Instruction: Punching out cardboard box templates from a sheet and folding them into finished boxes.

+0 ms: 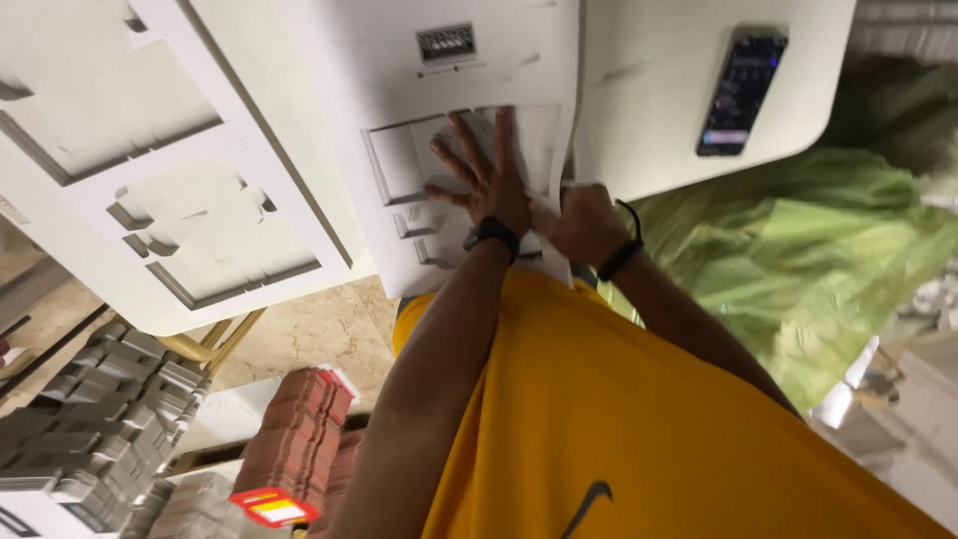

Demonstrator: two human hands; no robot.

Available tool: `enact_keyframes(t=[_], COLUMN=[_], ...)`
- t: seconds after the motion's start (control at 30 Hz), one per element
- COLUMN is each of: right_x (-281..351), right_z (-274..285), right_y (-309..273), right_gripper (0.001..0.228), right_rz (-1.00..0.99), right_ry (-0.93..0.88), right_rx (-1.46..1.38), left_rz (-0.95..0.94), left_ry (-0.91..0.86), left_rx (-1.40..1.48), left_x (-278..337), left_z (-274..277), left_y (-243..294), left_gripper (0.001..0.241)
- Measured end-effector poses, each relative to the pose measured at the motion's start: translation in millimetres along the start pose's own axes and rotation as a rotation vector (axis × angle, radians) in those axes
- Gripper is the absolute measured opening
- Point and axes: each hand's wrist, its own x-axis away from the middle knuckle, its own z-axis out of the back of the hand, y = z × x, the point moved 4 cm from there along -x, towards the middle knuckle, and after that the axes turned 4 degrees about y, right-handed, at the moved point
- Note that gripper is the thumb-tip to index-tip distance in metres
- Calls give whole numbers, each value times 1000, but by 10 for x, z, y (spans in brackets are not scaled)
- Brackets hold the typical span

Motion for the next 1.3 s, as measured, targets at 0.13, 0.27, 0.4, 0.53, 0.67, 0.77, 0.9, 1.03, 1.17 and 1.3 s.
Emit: enact_keyframes(t=[0.13,0.27,0.4,0.53,0.67,0.77,0.9,1.03,1.17,1.3], right_x=[39,213,256,522,593,473,474,449,477,536], right_z=[389,7,-102,148,351,307,284,136,68,-482], right_y=[215,479,456,256,128,191,175,278,394,824], right_gripper=[71,54,99,44,37,30,28,42,39,53], right_rz=[53,-104,-240,-187,-106,-174,-320,-175,-327,-531], right_ry=[89,23,-3,256,289,223,89,58,27,279], right_rx=[-205,-618,-663,-600,-745,-914,-1206,-1312,-1635,-1730], left_rz=[-2,-24,-108,-102,-122,-154,-317,-574,-736,-836], left_ry=[-14,-79,-40,14,37,3,-87,-110,-254,-89], left_rx=[95,70,204,87,92,91,177,585,-6,-131], left_x=[87,190,188,126,208,134,139,840,1014,1103], left_z=[456,442,465,301,363,390,457,768,288,459], left_y=[162,106,72,51,41,9,-194,-479,-664,-582], left_gripper=[152,148,151,154,147,147,123,96,75,46])
